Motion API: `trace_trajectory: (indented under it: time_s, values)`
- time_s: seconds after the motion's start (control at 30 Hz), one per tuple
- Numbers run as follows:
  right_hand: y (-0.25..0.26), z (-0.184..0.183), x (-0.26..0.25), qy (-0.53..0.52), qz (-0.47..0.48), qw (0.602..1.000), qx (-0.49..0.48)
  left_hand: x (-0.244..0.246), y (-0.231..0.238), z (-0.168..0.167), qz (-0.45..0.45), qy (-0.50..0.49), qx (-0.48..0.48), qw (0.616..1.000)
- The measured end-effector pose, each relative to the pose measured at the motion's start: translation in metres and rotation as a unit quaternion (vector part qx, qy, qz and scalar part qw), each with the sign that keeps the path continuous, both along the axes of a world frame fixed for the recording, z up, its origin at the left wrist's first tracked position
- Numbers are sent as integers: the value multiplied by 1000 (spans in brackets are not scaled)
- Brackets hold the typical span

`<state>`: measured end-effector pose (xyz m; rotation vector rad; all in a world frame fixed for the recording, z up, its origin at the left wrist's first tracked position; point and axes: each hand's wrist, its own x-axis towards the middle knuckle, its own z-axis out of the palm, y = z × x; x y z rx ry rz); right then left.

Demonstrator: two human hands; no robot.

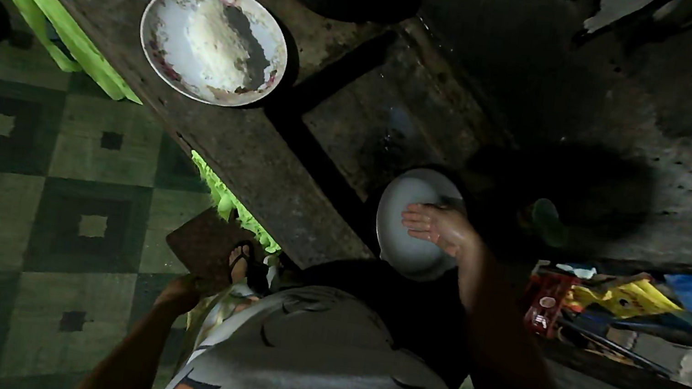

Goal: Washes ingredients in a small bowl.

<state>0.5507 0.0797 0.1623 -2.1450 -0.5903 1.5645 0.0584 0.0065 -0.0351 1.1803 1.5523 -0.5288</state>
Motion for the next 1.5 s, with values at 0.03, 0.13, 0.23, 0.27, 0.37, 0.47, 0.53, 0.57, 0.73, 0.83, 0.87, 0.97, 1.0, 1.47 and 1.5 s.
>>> trace_trajectory:
  time_s: [0.03, 0.13, 0.23, 0.27, 0.37, 0.47, 0.53, 0.57, 0.73, 0.83, 0.87, 0.97, 1.0, 1.47, 1.5]
  values:
    - [-2, -4, 0, -8, 3, 1000, -15, 1, -1, 1, -7, -4, -7, 1000]
    - [-7, -17, 0, -26, 0, 999, -45, 3, -6, 2, -19, -17, -17, 1000]
    - [-6, -26, -1, -53, -5, 996, -67, 7, -8, 10, -8, -29, -37, 999]
    - [-5, -26, -2, -62, -6, 996, -71, 8, -8, 11, -8, -32, -40, 999]
    - [-4, -33, -1, -79, 10, 994, -75, 5, -12, 1, -5, -38, -34, 999]
    - [-5, -38, 3, -85, 21, 994, -72, 3, -11, -4, -4, -37, -29, 999]
    - [-3, -37, 2, -84, 16, 994, -73, 2, -8, -4, 16, -33, -8, 999]
    - [-3, -37, 1, -83, 14, 994, -73, 1, -5, -2, 34, -28, 19, 999]
    - [-8, -24, 3, -77, 6, 995, -67, 14, 18, 47, 203, -37, 341, 917]
    - [-7, -15, 2, -98, 32, 995, -17, 14, 54, 104, 194, -101, 542, 811]
    - [-7, -9, 1, -109, 33, 993, -3, 17, 68, 124, 173, -118, 583, 785]
    - [-12, 9, 3, -144, -7, 989, 45, 26, 114, 167, 132, -146, 626, 754]
    - [-14, 12, 7, -149, -22, 987, 58, 30, 129, 175, 127, -153, 628, 752]
    - [-50, 22, 39, -119, -86, 983, 107, 88, 230, 209, 26, -152, 593, 790]
    - [-51, 23, 38, -101, -84, 987, 94, 90, 224, 204, 15, -159, 588, 793]
